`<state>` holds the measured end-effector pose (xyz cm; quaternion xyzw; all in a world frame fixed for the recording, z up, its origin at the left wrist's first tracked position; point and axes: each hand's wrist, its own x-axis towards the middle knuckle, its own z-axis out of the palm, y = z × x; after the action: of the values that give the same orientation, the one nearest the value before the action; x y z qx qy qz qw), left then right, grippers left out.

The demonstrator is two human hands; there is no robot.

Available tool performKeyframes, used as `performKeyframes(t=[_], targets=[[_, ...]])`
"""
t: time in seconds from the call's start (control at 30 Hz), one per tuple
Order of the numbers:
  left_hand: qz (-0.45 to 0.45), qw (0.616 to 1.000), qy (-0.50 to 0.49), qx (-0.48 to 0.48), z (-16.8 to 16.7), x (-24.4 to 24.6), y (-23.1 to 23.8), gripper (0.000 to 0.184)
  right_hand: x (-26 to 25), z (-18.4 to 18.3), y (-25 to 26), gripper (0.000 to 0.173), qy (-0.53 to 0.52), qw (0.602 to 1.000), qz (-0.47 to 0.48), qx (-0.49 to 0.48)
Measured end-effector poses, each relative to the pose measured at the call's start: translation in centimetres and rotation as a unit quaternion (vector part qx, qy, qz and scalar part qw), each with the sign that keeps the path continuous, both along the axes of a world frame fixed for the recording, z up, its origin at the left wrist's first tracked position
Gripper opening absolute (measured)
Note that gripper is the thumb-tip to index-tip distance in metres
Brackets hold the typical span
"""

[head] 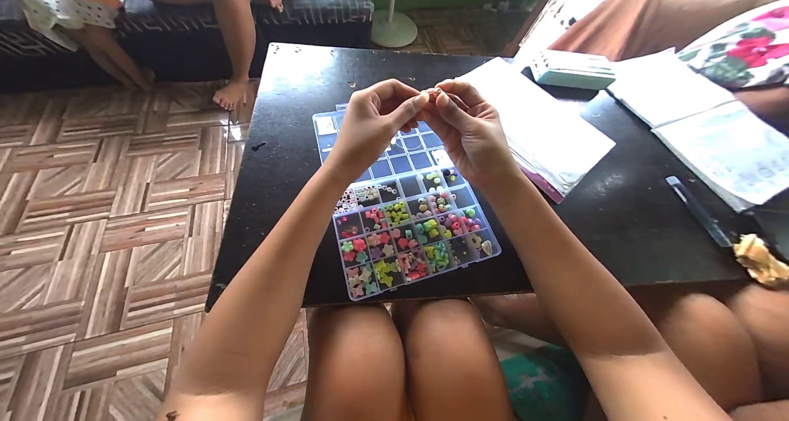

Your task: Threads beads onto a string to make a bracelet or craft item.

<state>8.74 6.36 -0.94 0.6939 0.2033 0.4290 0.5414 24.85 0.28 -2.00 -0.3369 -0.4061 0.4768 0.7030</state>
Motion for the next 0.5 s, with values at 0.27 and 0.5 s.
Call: performKeyframes(t=[0.27,0.5], targets=[[-0.005,1.000,0.013,0.007,0.02,0.04,0.04,0.005,0.04,0.10,-0.13,0.015,-0.031,0.999,-0.010,0.002],[-0.009,0.999,0.038,0.022,-0.06,-0.21,0.35,0.005,0.42,-0.07,-0.03,0.015,-0.158,0.985,-0.033,0.052]])
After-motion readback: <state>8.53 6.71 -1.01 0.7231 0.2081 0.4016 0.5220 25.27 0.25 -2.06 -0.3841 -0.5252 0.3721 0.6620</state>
